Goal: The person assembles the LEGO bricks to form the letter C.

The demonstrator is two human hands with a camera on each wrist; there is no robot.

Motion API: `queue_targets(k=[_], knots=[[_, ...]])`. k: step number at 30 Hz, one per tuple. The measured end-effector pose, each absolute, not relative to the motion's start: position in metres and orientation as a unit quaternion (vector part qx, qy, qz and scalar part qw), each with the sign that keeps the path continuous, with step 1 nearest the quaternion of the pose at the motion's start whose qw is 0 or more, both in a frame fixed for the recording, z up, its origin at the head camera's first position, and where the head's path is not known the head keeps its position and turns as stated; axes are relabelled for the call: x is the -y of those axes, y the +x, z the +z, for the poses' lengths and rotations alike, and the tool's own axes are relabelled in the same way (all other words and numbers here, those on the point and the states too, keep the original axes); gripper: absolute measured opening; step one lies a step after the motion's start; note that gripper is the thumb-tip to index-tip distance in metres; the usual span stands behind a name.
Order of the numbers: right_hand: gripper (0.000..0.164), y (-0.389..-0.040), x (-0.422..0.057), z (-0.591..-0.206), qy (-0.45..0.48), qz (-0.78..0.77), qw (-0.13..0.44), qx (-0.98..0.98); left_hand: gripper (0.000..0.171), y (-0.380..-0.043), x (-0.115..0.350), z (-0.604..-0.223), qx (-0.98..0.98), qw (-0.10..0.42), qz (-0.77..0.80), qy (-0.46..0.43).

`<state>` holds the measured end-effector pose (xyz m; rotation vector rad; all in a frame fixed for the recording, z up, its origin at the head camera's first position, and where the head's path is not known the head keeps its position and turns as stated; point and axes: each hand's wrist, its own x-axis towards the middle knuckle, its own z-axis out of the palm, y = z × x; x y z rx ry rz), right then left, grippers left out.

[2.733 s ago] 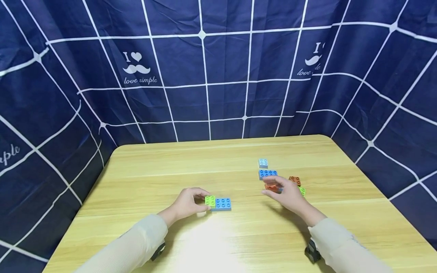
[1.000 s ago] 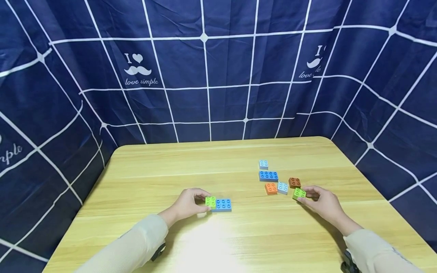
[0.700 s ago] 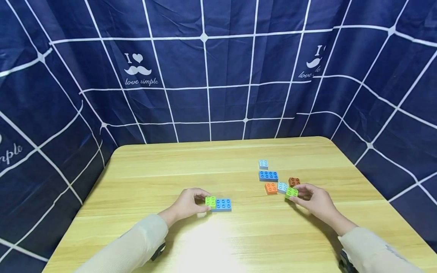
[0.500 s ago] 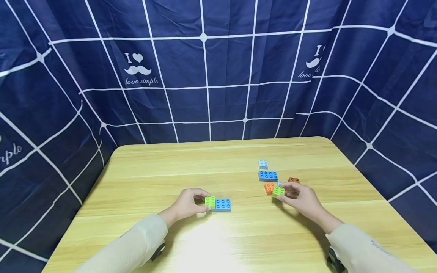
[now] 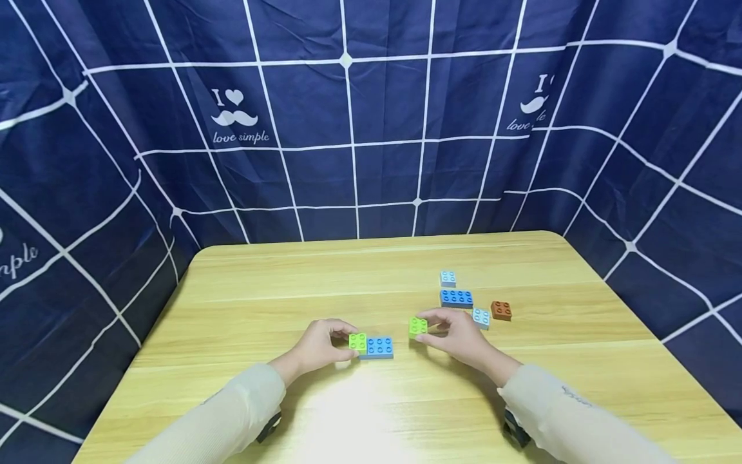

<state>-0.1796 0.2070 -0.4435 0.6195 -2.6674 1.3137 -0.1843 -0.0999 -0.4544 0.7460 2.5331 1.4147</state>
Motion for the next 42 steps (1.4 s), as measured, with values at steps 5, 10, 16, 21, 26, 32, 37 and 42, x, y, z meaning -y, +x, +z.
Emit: queue_targets(k=[5, 10, 16, 21, 26, 32, 37, 42], knots=[[0.037, -0.178, -0.190, -0.446, 0.229, 0.414, 0.045, 0.880, 0.032, -0.182, 0.102, -0.456, -0.842, 0.072, 0.470, 0.253], [0.037, -0.174, -0.177, -0.448, 0.237, 0.413, 0.027, 0.879, 0.032, -0.180, 0.104, -0.457, -0.840, 0.071, 0.472, 0.257], [0.036, -0.172, -0.169, -0.451, 0.241, 0.411, 0.004, 0.879, 0.032, -0.179, 0.105, -0.457, -0.841, 0.076, 0.471, 0.256], [0.036, -0.172, -0.167, -0.450, 0.259, 0.414, -0.004, 0.872, 0.032, -0.179, 0.105, -0.457, -0.842, 0.079, 0.470, 0.255], [0.036, -0.172, -0.166, -0.449, 0.277, 0.410, -0.015, 0.869, 0.032, -0.179, 0.105, -0.456, -0.841, 0.078, 0.471, 0.255], [0.036, -0.172, -0.165, -0.448, 0.284, 0.396, -0.014, 0.873, 0.032, -0.180, 0.105, -0.456, -0.840, 0.078, 0.472, 0.257], [0.033, -0.172, -0.162, -0.445, 0.298, 0.381, 0.000, 0.876, 0.033, -0.180, 0.105, -0.456, -0.839, 0.075, 0.472, 0.258], [0.032, -0.172, -0.160, -0.442, 0.296, 0.368, 0.005, 0.881, 0.033, -0.181, 0.106, -0.456, -0.839, 0.073, 0.474, 0.259]])
